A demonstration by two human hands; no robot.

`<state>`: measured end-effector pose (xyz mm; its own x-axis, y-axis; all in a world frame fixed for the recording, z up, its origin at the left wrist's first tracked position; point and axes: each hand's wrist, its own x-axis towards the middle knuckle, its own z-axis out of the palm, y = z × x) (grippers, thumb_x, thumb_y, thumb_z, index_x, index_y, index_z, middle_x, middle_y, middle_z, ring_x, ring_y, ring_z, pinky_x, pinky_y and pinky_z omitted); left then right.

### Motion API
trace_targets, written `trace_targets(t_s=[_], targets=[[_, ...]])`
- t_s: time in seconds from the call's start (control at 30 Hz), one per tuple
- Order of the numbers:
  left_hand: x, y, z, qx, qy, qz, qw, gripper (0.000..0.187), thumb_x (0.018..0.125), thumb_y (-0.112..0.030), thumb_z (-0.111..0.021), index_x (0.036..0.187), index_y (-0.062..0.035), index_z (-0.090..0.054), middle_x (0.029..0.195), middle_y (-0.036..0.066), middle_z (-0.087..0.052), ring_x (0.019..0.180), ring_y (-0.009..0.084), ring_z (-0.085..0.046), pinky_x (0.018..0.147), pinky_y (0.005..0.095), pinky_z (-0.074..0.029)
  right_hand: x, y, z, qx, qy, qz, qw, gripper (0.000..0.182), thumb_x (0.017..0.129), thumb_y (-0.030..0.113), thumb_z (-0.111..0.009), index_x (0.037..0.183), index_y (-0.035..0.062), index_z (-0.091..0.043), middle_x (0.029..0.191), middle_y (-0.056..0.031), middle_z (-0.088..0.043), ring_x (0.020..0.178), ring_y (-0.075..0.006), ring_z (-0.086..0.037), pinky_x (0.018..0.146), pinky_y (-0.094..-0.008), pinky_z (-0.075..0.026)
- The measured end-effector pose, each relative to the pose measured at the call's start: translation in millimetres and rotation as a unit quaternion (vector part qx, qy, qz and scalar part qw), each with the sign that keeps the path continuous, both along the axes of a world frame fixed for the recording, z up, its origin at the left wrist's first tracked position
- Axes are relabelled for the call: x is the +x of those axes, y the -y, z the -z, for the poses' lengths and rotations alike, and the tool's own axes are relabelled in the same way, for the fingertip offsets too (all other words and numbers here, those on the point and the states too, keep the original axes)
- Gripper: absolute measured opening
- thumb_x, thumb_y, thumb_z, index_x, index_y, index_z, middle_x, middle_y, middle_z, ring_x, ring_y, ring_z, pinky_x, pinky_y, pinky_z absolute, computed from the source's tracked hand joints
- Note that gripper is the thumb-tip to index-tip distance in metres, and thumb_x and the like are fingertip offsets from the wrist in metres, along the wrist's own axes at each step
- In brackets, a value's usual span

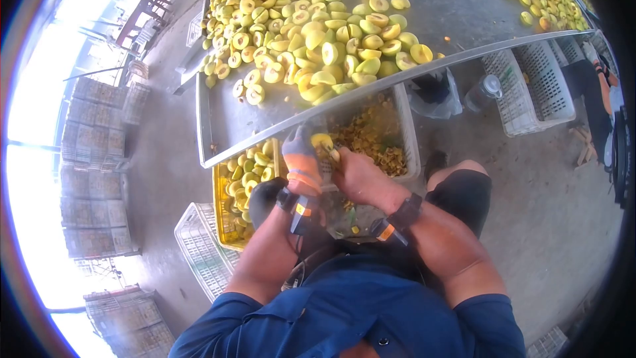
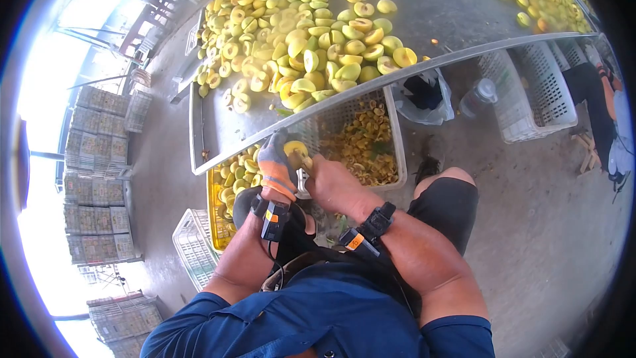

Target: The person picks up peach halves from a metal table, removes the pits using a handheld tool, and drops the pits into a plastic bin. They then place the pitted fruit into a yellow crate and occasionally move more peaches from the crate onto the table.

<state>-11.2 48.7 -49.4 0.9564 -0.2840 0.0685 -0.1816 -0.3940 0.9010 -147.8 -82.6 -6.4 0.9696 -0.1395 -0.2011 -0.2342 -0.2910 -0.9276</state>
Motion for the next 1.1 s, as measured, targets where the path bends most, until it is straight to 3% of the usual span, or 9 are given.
trace_targets(t_s=[0.03, 0.13, 0.23, 0.3, 0.57, 0.7, 0.87, 1.0, 1.1], targets=[[-4.5, 3.2, -8.9, -0.02, -0.032, -0.01, 0.999, 0.03, 0.095, 0.005, -0.062, 0.121, -0.0015, -0.073, 0.109, 0.014, -0.079, 0.098, 0.0249, -0.076, 0.087, 0.035, -0.061, -0.9, -1.0, -0.8, 0.0, -0.005, 0.005, 1.0, 0.029, 0.093, 0.013, -0.061, 0.111, -0.0098, -0.06, 0.099, -0.0398, -0.069, 0.103, -0.0564, -0.068, 0.09, -0.0592, -0.053], [-4.8, 0.7, -6.0, 0.219, 0.216, 0.044, 0.95, 0.028, 0.094, 0.005, -0.061, 0.119, -0.0013, -0.073, 0.111, 0.016, -0.079, 0.1, 0.0299, -0.077, 0.087, 0.0379, -0.061, -3.1, -1.9, -2.3, 0.002, -0.016, 0.02, 1.0, 0.029, 0.093, 0.013, -0.06, 0.11, -0.01, -0.06, 0.098, -0.0397, -0.069, 0.102, -0.0568, -0.068, 0.089, -0.0596, -0.053], [-9.9, 5.1, -17.3, 0.261, 0.248, 0.041, 0.932, 0.028, 0.095, 0.005, -0.061, 0.12, -0.0015, -0.073, 0.112, 0.017, -0.079, 0.101, 0.0323, -0.076, 0.087, 0.04, -0.061, -1.9, -1.3, 0.7, 0.043, 0.01, 0.013, 0.999, 0.027, 0.094, 0.013, -0.06, 0.109, -0.0097, -0.06, 0.098, -0.0394, -0.07, 0.101, -0.0569, -0.068, 0.089, -0.0598, -0.053], [-13.2, 9.8, -27.7, 0.218, 0.187, 0.039, 0.957, 0.029, 0.095, 0.006, -0.061, 0.12, -0.0023, -0.073, 0.111, 0.017, -0.078, 0.101, 0.0317, -0.076, 0.087, 0.0393, -0.061, 0.3, -0.2, 7.8, 0.111, 0.057, -0.007, 0.992, 0.027, 0.095, 0.013, -0.059, 0.109, -0.0096, -0.06, 0.099, -0.0391, -0.07, 0.1, -0.0569, -0.068, 0.089, -0.06, -0.053], [-11.7, 13.2, -4.3, 0.0, 0.046, -0.021, 0.999, 0.029, 0.094, 0.009, -0.061, 0.116, -0.0039, -0.073, 0.11, 0.015, -0.076, 0.099, 0.0301, -0.075, 0.085, 0.0372, -0.061, -1.2, -4.8, 7.5, -0.005, -0.021, 0.023, 1.0, 0.03, 0.096, 0.017, -0.062, 0.113, -0.0073, -0.06, 0.101, -0.0354, -0.071, 0.103, -0.054, -0.069, 0.089, -0.0556, -0.054], [-11.6, 17.0, -4.7, 0.057, 0.08, -0.012, 0.995, 0.029, 0.093, 0.009, -0.062, 0.115, -0.0047, -0.074, 0.109, 0.014, -0.075, 0.097, 0.0296, -0.074, 0.084, 0.0373, -0.06, -2.3, -2.4, 4.8, 0.02, -0.005, 0.028, 0.999, 0.028, 0.097, 0.018, -0.062, 0.112, -0.0056, -0.06, 0.1, -0.0344, -0.071, 0.102, -0.0538, -0.068, 0.088, -0.0551, -0.054], [-16.4, 23.3, -15.2, -0.028, -0.037, -0.043, 0.998, 0.027, 0.09, 0.006, -0.065, 0.112, -0.0064, -0.074, 0.105, 0.015, -0.075, 0.095, 0.0311, -0.074, 0.082, 0.0385, -0.059, -0.1, -2.9, 18.9, 0.059, 0.044, 0.018, 0.997, 0.024, 0.099, 0.016, -0.06, 0.11, -0.0056, -0.06, 0.102, -0.0351, -0.071, 0.101, -0.0538, -0.068, 0.087, -0.0568, -0.054], [-15.1, 19.3, -4.8, 0.087, 0.112, 0.002, 0.99, 0.025, 0.089, 0.005, -0.067, 0.11, -0.0066, -0.074, 0.103, 0.015, -0.075, 0.094, 0.0308, -0.074, 0.082, 0.0384, -0.059, 1.5, -3.8, 9.3, -0.018, -0.053, 0.03, 0.998, 0.027, 0.099, 0.015, -0.061, 0.116, -0.0053, -0.062, 0.105, -0.0327, -0.072, 0.104, -0.0496, -0.07, 0.09, -0.0525, -0.055], [-15.3, 17.4, -5.2, 0.097, 0.118, 0.008, 0.988, 0.026, 0.088, 0.006, -0.067, 0.111, -0.0059, -0.074, 0.105, 0.016, -0.076, 0.094, 0.0321, -0.075, 0.081, 0.0385, -0.06, 1.8, -3.4, 17.5, -0.049, -0.053, 0.019, 0.997, 0.031, 0.096, 0.015, -0.062, 0.118, -0.0071, -0.062, 0.108, -0.0342, -0.072, 0.105, -0.053, -0.069, 0.091, -0.0563, -0.055]])
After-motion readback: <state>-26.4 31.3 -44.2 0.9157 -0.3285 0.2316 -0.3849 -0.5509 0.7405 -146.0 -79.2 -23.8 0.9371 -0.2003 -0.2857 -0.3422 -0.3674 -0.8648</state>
